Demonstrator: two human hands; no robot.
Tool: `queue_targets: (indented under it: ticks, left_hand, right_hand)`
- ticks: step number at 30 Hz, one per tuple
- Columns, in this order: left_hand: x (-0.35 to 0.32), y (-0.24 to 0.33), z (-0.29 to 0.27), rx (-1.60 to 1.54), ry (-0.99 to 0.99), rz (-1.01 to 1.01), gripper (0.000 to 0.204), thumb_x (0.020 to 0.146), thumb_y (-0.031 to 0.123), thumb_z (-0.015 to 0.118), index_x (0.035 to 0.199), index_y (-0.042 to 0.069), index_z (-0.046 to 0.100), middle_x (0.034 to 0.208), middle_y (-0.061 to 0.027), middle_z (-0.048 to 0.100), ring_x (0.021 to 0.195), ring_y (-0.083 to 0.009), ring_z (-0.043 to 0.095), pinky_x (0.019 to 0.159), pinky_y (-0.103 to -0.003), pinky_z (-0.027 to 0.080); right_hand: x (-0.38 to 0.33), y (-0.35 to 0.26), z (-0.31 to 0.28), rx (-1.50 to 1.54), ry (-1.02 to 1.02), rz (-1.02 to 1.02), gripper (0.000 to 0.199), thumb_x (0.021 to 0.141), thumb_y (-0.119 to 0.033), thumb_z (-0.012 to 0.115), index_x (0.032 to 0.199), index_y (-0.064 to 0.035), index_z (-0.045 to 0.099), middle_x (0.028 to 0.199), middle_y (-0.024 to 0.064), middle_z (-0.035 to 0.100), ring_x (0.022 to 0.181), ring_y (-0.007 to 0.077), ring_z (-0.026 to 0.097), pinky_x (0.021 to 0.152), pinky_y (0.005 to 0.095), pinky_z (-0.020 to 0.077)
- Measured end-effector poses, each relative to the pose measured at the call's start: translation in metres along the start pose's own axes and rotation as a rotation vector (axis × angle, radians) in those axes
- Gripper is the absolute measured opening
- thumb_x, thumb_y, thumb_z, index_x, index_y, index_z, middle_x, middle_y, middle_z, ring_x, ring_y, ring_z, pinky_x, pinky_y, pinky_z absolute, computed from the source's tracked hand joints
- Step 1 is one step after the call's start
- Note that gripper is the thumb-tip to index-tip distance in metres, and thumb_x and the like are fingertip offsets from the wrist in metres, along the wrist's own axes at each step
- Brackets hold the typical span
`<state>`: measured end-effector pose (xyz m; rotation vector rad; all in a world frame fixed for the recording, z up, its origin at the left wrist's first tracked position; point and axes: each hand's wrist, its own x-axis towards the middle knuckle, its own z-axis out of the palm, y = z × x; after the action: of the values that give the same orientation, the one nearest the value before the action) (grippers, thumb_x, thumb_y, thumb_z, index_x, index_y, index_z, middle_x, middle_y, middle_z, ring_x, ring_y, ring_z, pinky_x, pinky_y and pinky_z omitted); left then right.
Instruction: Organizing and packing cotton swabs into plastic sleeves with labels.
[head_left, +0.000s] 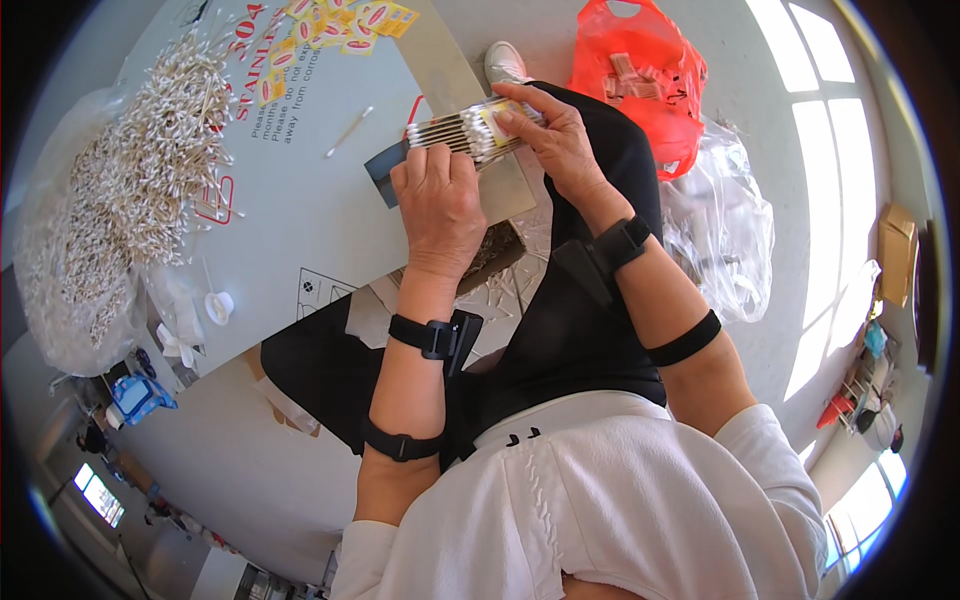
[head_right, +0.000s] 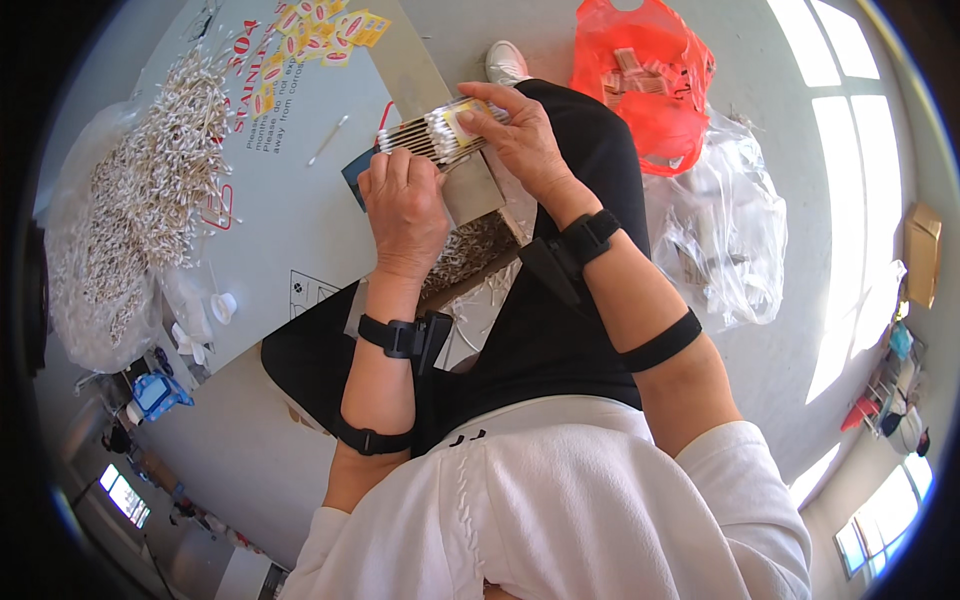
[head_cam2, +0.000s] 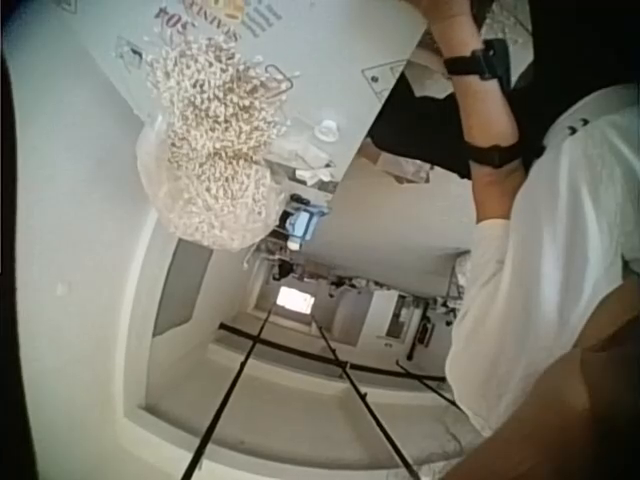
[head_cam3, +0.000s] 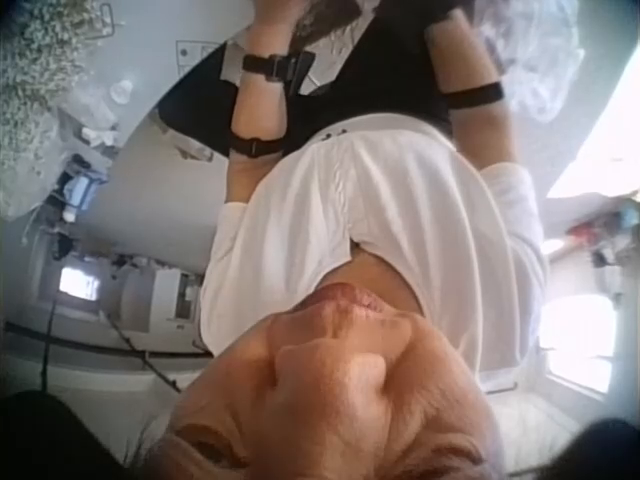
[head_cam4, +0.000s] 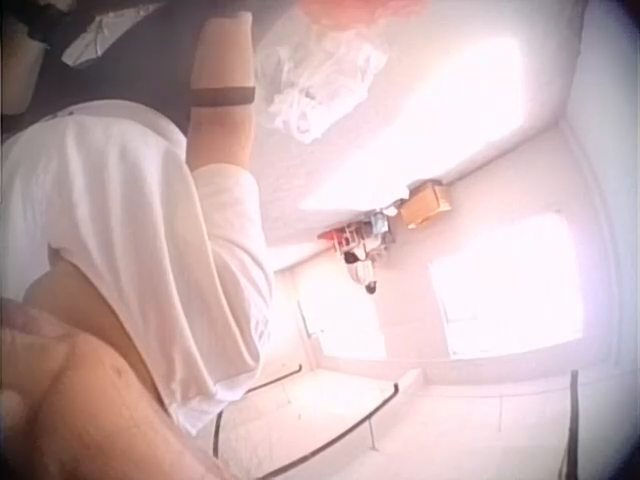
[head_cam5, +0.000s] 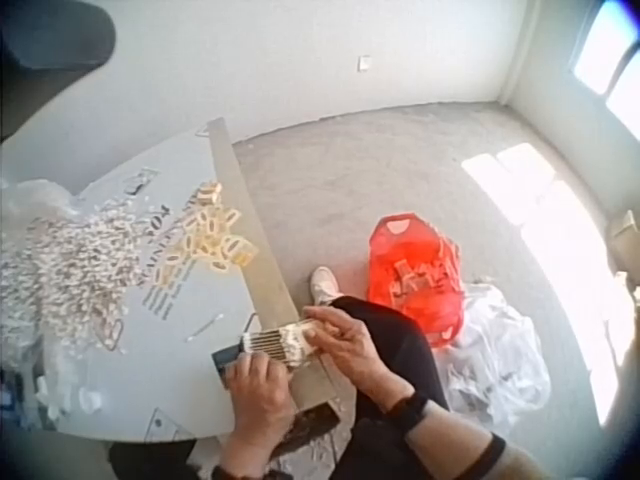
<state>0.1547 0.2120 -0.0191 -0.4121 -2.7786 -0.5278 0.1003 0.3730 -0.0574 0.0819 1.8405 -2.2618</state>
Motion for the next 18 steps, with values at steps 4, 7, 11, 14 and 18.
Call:
queue_targets:
  ticks: [4,7,11,14,18]
  left_hand:
    - [-0.007,-0.002,-0.009,-0.02,-0.045,-0.042,0.015,0.074,0.006,0.069,0.079,0.008,0.054,0.084,-0.0062,0.052,0.086,-0.0278,0.05,0.077,-0.041,0.037]
    - [-0.011,-0.004,-0.012,-0.025,-0.038,-0.084,0.015,0.074,0.005,0.068,0.079,0.009,0.054,0.084,-0.0059,0.052,0.086,-0.0278,0.049,0.077,-0.041,0.037]
    - [-0.009,-0.003,-0.011,-0.015,-0.017,-0.111,0.015,0.074,0.004,0.068,0.079,0.009,0.055,0.084,-0.0056,0.052,0.085,-0.0277,0.049,0.077,-0.04,0.037]
    - [-0.005,-0.006,-0.007,-0.012,-0.033,-0.068,0.014,0.075,0.005,0.068,0.079,0.009,0.055,0.084,-0.0057,0.052,0.085,-0.0278,0.049,0.076,-0.04,0.037]
    - [0.004,-0.004,-0.003,0.008,-0.014,0.001,0.013,0.077,0.008,0.067,0.079,0.008,0.055,0.083,-0.006,0.052,0.085,-0.0278,0.05,0.076,-0.04,0.037]
  right_hand:
    - [-0.002,-0.003,0.001,0.014,-0.007,0.021,0.034,0.091,-0.01,0.068,0.124,-0.004,0.064,0.104,0.0029,0.067,0.095,0.0086,0.06,0.087,0.0236,0.0495]
    - [0.0,-0.002,0.0,0.007,0.0,0.015,0.033,0.091,-0.011,0.068,0.123,-0.0041,0.064,0.103,0.0025,0.067,0.093,0.0085,0.061,0.086,0.0237,0.05]
    - [-0.001,-0.005,0.0,0.027,0.001,0.029,0.033,0.091,-0.011,0.068,0.123,-0.0042,0.065,0.103,0.0023,0.067,0.092,0.0083,0.061,0.085,0.0237,0.0505]
    - [-0.002,-0.006,0.003,-0.015,-0.004,0.01,0.033,0.091,-0.011,0.068,0.123,-0.0041,0.065,0.103,0.0024,0.067,0.092,0.008,0.06,0.084,0.0234,0.0506]
    - [-0.001,-0.005,0.002,0.019,-0.002,0.014,0.033,0.091,-0.011,0.068,0.123,-0.0042,0.065,0.103,0.0024,0.067,0.092,0.0082,0.06,0.084,0.0236,0.0504]
